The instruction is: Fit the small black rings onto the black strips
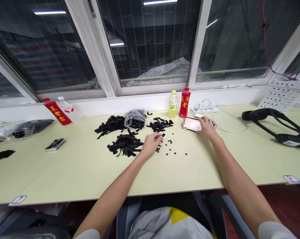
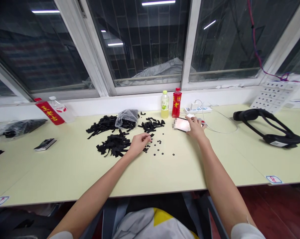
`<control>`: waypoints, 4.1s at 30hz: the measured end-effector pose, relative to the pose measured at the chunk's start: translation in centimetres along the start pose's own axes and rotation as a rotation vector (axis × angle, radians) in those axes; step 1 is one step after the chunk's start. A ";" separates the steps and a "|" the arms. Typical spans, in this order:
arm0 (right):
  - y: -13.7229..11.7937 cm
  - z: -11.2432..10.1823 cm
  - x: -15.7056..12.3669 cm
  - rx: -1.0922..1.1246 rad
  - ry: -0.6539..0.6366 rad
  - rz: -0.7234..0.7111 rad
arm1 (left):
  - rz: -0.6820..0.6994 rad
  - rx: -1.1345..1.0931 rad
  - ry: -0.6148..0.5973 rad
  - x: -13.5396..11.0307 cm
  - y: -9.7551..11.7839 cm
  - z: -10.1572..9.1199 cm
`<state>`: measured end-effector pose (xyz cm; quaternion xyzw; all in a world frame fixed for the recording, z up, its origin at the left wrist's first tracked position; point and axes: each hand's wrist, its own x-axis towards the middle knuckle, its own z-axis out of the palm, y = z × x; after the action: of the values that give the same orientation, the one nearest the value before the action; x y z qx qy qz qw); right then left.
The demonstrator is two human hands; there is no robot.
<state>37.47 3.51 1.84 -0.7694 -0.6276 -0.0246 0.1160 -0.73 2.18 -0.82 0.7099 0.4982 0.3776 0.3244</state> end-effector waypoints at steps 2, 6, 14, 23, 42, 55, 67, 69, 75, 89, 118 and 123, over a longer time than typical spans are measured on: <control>-0.1 -0.1 -0.1 -0.005 0.003 0.002 | 0.004 -0.004 -0.006 -0.1 0.1 0.0; -0.4 -0.6 -0.4 0.001 0.009 -0.005 | 0.013 -0.011 -0.016 -0.2 0.1 0.0; -0.3 -0.5 -0.4 -0.007 -0.025 -0.007 | 0.013 0.006 -0.022 -0.2 0.2 0.1; -0.9 -0.3 -0.7 -0.178 -0.050 -0.138 | 0.022 0.035 -0.034 -0.2 0.2 0.1; -2.3 0.4 -0.9 -0.231 -0.044 -0.139 | 0.051 0.044 -0.032 -0.1 -0.3 0.4; -1.3 0.5 -0.7 -0.276 -0.025 -0.147 | 0.088 0.036 -0.043 0.2 -1.2 0.4; -1.7 -1.1 -1.0 -0.143 -0.125 -0.041 | 0.071 -0.094 -0.028 0.0 -0.7 0.4; -2.0 -1.4 -1.1 -0.093 -0.174 0.025 | 0.061 -0.090 -0.033 0.0 -0.6 0.4; -2.9 -1.5 -1.5 0.023 -0.219 0.192 | 0.017 -0.142 -0.026 -0.1 -0.2 0.3; -9.5 0.1 -4.4 0.482 -0.011 -0.791 | 0.094 -0.073 -0.078 -0.4 -0.2 0.3; -11.1 0.2 -5.0 0.518 -0.191 -0.517 | -0.142 -0.288 0.042 0.9 -0.7 -0.5; -11.7 0.6 -5.2 0.526 -0.187 -0.531 | -0.152 -0.279 0.021 0.6 -0.5 0.0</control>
<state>24.93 0.80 2.04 -0.5231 -0.7978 0.1781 0.2412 -0.87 2.92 -1.09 0.6142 0.4964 0.4248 0.4426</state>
